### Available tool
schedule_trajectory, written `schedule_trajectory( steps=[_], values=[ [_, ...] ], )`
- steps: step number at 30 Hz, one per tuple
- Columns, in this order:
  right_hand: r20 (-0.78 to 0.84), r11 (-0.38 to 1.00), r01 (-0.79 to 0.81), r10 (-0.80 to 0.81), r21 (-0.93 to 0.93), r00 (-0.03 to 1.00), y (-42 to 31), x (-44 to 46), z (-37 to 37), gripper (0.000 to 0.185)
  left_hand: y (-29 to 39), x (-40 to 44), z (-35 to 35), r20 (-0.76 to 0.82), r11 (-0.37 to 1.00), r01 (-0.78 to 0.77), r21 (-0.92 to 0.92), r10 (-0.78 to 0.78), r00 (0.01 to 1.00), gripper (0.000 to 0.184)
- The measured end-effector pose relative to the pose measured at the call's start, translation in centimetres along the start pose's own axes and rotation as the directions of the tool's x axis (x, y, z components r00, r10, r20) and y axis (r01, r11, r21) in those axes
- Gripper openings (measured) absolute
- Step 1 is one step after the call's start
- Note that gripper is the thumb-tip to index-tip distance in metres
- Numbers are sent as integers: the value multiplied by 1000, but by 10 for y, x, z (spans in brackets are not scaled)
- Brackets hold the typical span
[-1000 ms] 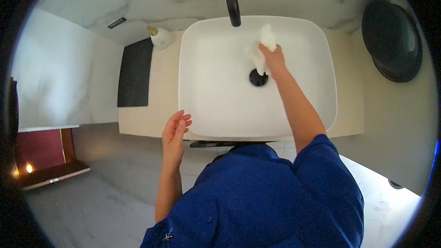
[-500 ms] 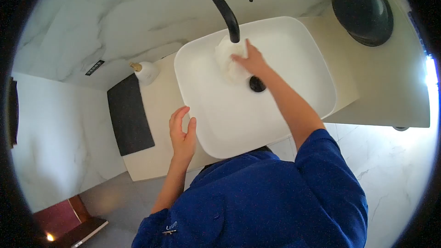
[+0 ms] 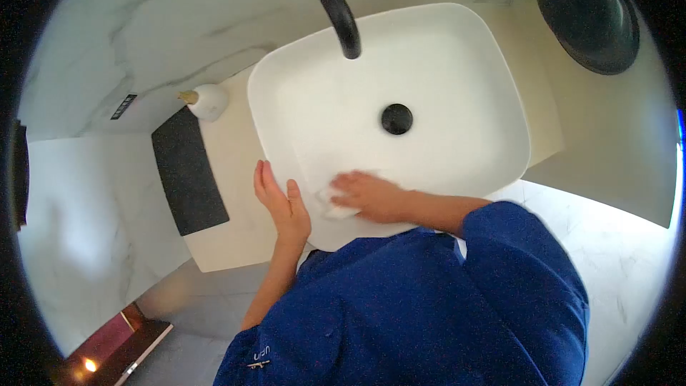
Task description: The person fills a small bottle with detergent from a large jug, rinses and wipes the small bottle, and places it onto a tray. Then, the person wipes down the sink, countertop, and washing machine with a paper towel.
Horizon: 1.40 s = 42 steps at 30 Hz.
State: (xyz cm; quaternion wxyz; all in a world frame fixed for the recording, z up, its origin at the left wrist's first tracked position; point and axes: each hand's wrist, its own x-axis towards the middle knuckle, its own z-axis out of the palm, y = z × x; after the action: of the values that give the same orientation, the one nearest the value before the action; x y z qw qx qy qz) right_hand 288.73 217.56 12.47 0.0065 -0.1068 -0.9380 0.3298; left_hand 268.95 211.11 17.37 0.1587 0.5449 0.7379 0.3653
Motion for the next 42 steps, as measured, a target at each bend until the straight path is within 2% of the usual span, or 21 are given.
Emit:
schedule_trajectory(
  steps=[1,3,5,6,7,8,9,11,13,16,19,20,22,23,25,27,33,37,39,40,42],
  values=[
    [-101,996,-83,81,-23,992,9,-23,-10,65,2,-1,0,19,1000,7,-11,-7,1000,58],
    [-157,961,-259,242,-93,957,36,-79,-32,64,5,1,-1,27,1000,27,7,-27,999,58],
    [-182,784,-507,474,-360,862,64,-129,-51,62,3,0,-1,38,999,38,22,-38,999,58],
    [-322,659,-631,542,-410,776,83,-152,-54,61,5,1,-1,35,999,46,15,-47,998,58],
    [-444,461,-805,673,-375,592,90,-158,-64,58,6,1,-2,33,999,53,9,-53,998,58],
    [-584,321,-907,694,-272,421,101,-159,-71,53,6,2,-1,38,998,57,7,-57,998,58],
    [-581,320,-908,698,-272,419,115,-153,-71,53,7,2,0,32,998,60,17,-61,998,56],
    [-825,126,-992,563,29,47,142,-126,-60,50,7,2,0,35,998,51,29,-52,998,54],
    [-838,142,-978,544,154,-53,156,-97,-61,47,4,0,2,10,999,48,25,-48,999,52],
    [-757,365,-921,638,137,140,152,-45,-58,43,4,1,4,2,999,38,8,-38,999,51],
    [-506,607,-788,713,100,485,95,-3,-78,41,6,2,3,16,998,54,19,-54,998,51],
    [-507,606,-788,715,107,481,82,1,-69,41,7,1,3,20,999,49,24,-50,999,51],
    [-357,728,-607,501,-318,788,67,4,-51,41,6,2,4,20,999,36,-12,-36,999,51],
    [-363,726,-612,504,-315,784,67,-1,-45,41,6,1,4,24,1000,29,-12,-29,999,51],
    [-425,797,-438,255,-416,869,70,-11,-43,40,4,2,3,46,998,54,10,-55,997,51],
    [-387,813,-470,333,-344,860,72,-10,-48,38,6,1,2,53,998,54,11,-55,997,51],
    [-394,728,-681,603,-86,694,91,1,-68,42,8,1,1,67,998,62,-17,-61,996,50],
    [-656,544,-807,525,-232,542,161,-47,-88,39,9,3,3,85,994,106,-20,-103,991,47],
    [-719,406,-895,566,-183,404,167,-81,-97,43,8,3,3,78,995,93,-30,-91,993,46],
    [-715,402,-897,570,-185,403,161,-88,-92,43,7,2,3,77,996,85,-34,-82,994,46],
    [-748,277,-954,608,-113,265,136,-95,-79,47,5,2,4,68,996,82,-45,-79,995,46]
  ],
)
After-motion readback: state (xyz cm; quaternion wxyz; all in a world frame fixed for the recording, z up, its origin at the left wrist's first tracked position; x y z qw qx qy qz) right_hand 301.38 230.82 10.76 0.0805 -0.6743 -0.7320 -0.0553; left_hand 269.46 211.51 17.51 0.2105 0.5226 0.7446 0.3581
